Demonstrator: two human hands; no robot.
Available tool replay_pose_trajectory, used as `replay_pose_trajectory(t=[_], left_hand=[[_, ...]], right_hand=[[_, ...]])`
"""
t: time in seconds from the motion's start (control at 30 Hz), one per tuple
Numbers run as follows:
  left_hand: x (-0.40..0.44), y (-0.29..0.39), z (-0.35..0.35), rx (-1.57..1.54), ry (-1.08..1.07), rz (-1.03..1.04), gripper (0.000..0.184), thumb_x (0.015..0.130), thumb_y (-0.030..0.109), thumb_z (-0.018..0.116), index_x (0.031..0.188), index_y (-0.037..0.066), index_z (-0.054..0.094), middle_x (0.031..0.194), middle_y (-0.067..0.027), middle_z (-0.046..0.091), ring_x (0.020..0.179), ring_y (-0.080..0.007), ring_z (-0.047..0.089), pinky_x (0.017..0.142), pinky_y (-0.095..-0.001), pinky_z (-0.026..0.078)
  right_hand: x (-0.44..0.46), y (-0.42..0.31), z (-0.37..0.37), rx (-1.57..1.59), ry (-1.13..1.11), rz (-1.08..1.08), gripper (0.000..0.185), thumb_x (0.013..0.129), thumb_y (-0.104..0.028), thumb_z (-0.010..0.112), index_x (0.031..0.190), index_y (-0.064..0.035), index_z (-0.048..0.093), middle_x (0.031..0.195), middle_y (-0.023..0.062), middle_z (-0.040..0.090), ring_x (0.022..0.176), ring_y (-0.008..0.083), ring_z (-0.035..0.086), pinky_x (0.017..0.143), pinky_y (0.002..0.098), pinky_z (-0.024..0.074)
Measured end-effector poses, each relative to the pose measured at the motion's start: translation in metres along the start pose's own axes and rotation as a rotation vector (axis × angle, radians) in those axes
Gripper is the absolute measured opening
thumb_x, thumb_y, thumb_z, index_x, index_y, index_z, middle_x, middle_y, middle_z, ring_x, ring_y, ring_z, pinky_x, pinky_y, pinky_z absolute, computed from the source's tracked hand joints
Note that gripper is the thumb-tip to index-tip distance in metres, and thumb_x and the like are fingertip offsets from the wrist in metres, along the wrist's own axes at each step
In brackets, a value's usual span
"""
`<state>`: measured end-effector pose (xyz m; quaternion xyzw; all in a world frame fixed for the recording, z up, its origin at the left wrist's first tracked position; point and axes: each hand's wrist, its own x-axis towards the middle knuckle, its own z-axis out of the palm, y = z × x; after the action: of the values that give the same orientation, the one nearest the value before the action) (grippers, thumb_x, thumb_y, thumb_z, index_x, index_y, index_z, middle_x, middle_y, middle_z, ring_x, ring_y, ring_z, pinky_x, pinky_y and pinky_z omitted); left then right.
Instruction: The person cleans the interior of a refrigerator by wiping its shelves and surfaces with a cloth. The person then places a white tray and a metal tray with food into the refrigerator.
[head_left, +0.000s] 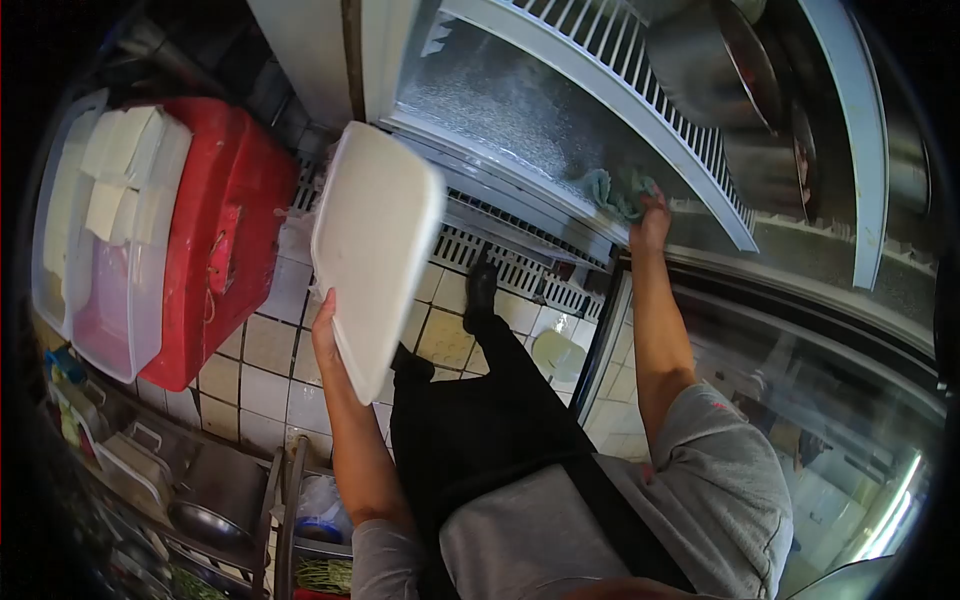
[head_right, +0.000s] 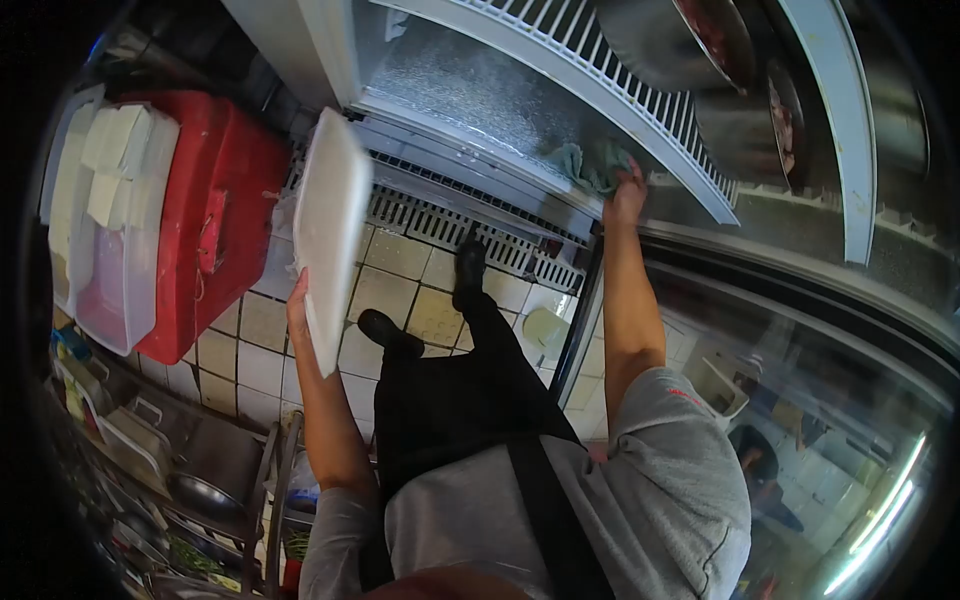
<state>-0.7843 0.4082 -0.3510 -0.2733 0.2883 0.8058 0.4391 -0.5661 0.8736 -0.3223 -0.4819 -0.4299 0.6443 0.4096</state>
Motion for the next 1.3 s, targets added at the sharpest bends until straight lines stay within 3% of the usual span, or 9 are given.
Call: replay_pose_trajectory(t=[0.1, 0.2, 0.43, 0.57, 0.7, 0.93, 1.07, 1.17, 1.3], left_hand=[[-0.005, -0.004, -0.014, 0.000, 0.035, -0.013, 0.032, 0.090, 0.023, 0.051, 0.110, -0.001, 0.051, 0.092, -0.0119, 0.063, 0.080, -0.0184, 0.062, 0.068, -0.0324, 0.054], [-0.017, -0.010, 0.004, 0.018, 0.161, -0.030, 0.038, 0.089, 0.024, 0.050, 0.115, -0.003, 0.047, 0.097, -0.0160, 0.061, 0.085, -0.0229, 0.062, 0.074, -0.0363, 0.053], [-0.017, -0.032, -0.011, 0.309, 0.258, 0.408, 0.053, 0.087, 0.014, 0.054, 0.132, 0.000, 0.030, 0.121, -0.0194, 0.047, 0.103, -0.0307, 0.054, 0.085, -0.0410, 0.049], [-0.017, -0.035, 0.004, 0.241, 0.252, 0.488, 0.057, 0.087, 0.010, 0.053, 0.135, 0.002, 0.024, 0.125, -0.0191, 0.044, 0.108, -0.0291, 0.050, 0.092, -0.0399, 0.044], [-0.002, -0.038, 0.010, 0.329, 0.312, 0.580, 0.058, 0.088, 0.009, 0.054, 0.136, 0.002, 0.022, 0.128, -0.0173, 0.041, 0.109, -0.0265, 0.048, 0.093, -0.0386, 0.042], [0.018, -0.044, 0.014, 0.465, 0.262, 0.619, 0.059, 0.087, 0.009, 0.055, 0.136, 0.003, 0.022, 0.131, -0.0151, 0.039, 0.112, -0.0234, 0.044, 0.094, -0.0357, 0.039], [0.015, -0.036, 0.006, 0.513, 0.289, 0.607, 0.061, 0.087, 0.009, 0.056, 0.136, 0.003, 0.021, 0.132, -0.0155, 0.038, 0.113, -0.0242, 0.044, 0.095, -0.0357, 0.039], [0.009, -0.030, 0.011, 0.513, 0.277, 0.602, 0.063, 0.086, 0.007, 0.055, 0.137, 0.003, 0.019, 0.132, -0.0164, 0.037, 0.113, -0.0255, 0.044, 0.096, -0.0365, 0.039], [0.000, -0.016, 0.008, 0.503, 0.216, 0.593, 0.063, 0.086, 0.005, 0.055, 0.138, 0.003, 0.018, 0.133, -0.0165, 0.037, 0.113, -0.0257, 0.045, 0.096, -0.0366, 0.039]], right_hand=[[0.029, 0.070, -0.070, -1.088, 0.113, -0.185, 0.039, 0.077, -0.004, 0.051, 0.115, 0.0004, 0.053, 0.115, 0.0174, 0.056, 0.103, 0.0325, 0.055, 0.092, 0.0401, 0.0408], [-0.008, 0.095, -0.002, -1.315, 0.118, -0.677, 0.039, 0.075, -0.007, 0.053, 0.114, -0.0006, 0.054, 0.111, 0.0203, 0.056, 0.101, 0.0327, 0.054, 0.092, 0.0390, 0.0394], [-0.043, 0.129, 0.224, -1.031, -0.313, -0.659, 0.036, 0.071, -0.011, 0.064, 0.107, -0.0071, 0.059, 0.099, 0.0187, 0.061, 0.092, 0.0381, 0.056, 0.085, 0.0412, 0.0439], [-0.027, 0.099, 0.249, -0.340, -0.398, 0.028, 0.036, 0.075, -0.011, 0.066, 0.109, -0.0011, 0.057, 0.094, 0.0116, 0.063, 0.084, 0.0229, 0.059, 0.077, 0.0314, 0.0459], [-0.035, 0.037, 0.156, -0.579, -0.166, -0.270, 0.037, 0.077, -0.009, 0.065, 0.111, 0.0006, 0.056, 0.096, 0.0101, 0.062, 0.084, 0.0164, 0.057, 0.077, 0.0296, 0.0456], [-0.040, 0.049, -0.054, -1.800, 0.005, -0.549, 0.051, 0.072, -0.005, 0.058, 0.121, -0.0006, 0.045, 0.123, 0.0263, 0.044, 0.110, 0.0417, 0.045, 0.092, 0.0432, 0.0399], [-0.066, 0.072, -0.036, -1.608, 0.186, -0.304, 0.060, 0.071, -0.003, 0.058, 0.127, 0.0024, 0.036, 0.130, 0.0266, 0.037, 0.117, 0.0385, 0.040, 0.097, 0.0424, 0.0366], [-0.042, 0.147, -0.071, -1.169, 0.024, -0.354, 0.053, 0.072, 0.001, 0.051, 0.123, 0.0043, 0.040, 0.111, 0.0186, 0.055, 0.106, 0.0307, 0.051, 0.092, 0.0355, 0.0400], [-0.105, 0.081, 0.074, -0.440, -0.013, 0.109, 0.042, 0.080, -0.006, 0.058, 0.119, 0.0027, 0.047, 0.107, 0.0106, 0.057, 0.094, 0.0200, 0.053, 0.086, 0.0287, 0.0398]])
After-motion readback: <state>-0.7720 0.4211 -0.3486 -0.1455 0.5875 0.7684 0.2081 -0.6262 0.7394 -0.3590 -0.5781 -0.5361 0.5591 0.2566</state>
